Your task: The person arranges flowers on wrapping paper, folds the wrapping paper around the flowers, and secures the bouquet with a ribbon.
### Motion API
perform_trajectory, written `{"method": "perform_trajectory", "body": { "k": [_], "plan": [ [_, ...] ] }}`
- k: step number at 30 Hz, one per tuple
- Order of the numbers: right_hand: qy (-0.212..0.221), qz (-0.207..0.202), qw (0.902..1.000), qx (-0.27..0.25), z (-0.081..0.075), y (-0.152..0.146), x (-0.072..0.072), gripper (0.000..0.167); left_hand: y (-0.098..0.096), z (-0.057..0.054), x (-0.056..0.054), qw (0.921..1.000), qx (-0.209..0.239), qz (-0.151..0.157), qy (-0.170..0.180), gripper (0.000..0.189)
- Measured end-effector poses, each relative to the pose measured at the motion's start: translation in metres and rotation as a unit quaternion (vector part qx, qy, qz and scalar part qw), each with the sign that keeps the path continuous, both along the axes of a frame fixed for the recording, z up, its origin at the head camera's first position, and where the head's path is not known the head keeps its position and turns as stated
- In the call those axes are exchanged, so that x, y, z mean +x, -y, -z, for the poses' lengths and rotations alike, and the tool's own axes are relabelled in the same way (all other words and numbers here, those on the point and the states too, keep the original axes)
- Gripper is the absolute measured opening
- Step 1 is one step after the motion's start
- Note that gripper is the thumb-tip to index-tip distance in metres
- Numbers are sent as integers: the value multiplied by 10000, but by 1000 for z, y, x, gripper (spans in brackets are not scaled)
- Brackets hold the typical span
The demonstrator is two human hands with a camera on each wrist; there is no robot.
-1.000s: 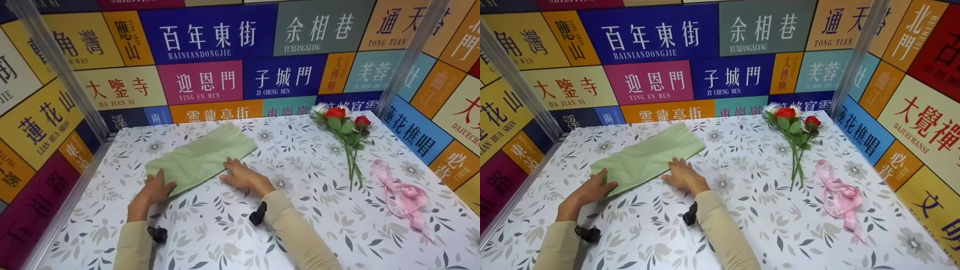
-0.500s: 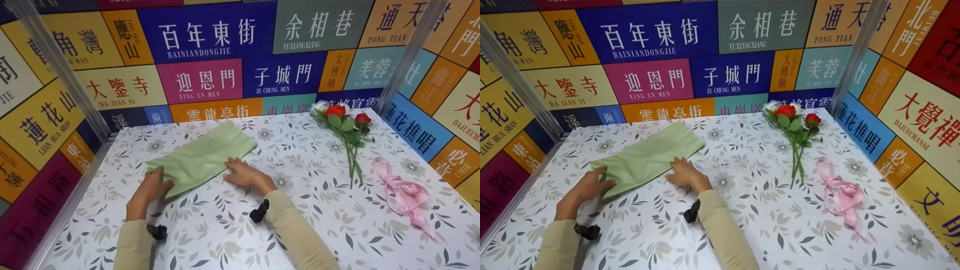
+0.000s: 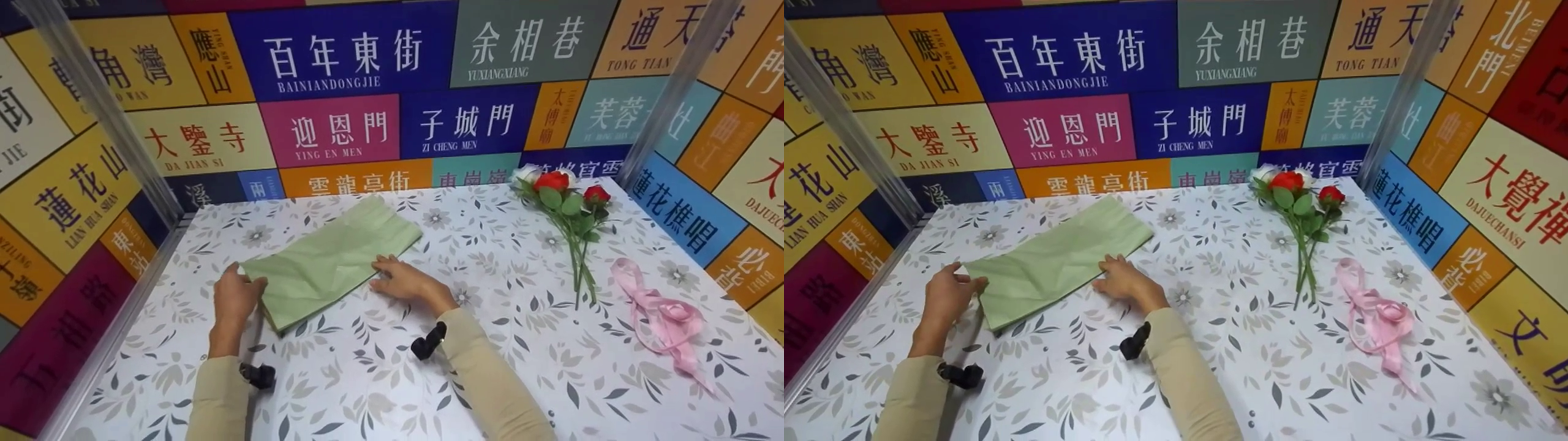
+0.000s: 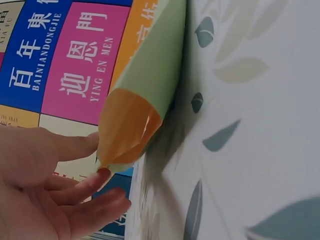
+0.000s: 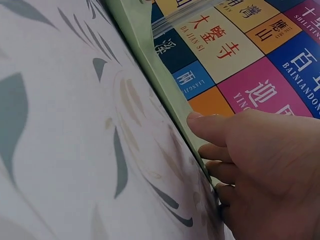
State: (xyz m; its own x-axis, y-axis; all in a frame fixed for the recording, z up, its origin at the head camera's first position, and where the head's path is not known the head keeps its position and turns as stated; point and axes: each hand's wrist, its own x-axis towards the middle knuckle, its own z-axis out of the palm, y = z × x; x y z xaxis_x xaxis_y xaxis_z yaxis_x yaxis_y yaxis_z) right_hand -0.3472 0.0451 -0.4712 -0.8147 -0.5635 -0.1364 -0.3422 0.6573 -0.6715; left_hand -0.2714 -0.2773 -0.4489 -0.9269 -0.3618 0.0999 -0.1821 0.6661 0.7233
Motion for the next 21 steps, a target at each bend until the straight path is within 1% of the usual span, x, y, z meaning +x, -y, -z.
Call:
{"method": "perform_trajectory", "body": {
  "k": [5,9,14,18,21],
  "plan": [
    [-177,-2,9997,145,-3,8,-5,58,-1,-4,-4,9997,34,-94,-237,64],
    [-237,26,9997,52,-6,9,-6,58,-6,-6,-7,9986,84,-171,-489,69],
    [-184,149,9995,-232,-16,4,-9,57,-19,-13,-11,9948,617,-336,-741,80],
    [-303,272,9981,-471,-25,-1,-10,55,-37,-17,-14,9910,948,-342,-885,81],
    [-480,293,9956,-756,-29,-4,-9,52,-51,-20,-15,9875,1161,-379,-1000,74]
  ]
}}
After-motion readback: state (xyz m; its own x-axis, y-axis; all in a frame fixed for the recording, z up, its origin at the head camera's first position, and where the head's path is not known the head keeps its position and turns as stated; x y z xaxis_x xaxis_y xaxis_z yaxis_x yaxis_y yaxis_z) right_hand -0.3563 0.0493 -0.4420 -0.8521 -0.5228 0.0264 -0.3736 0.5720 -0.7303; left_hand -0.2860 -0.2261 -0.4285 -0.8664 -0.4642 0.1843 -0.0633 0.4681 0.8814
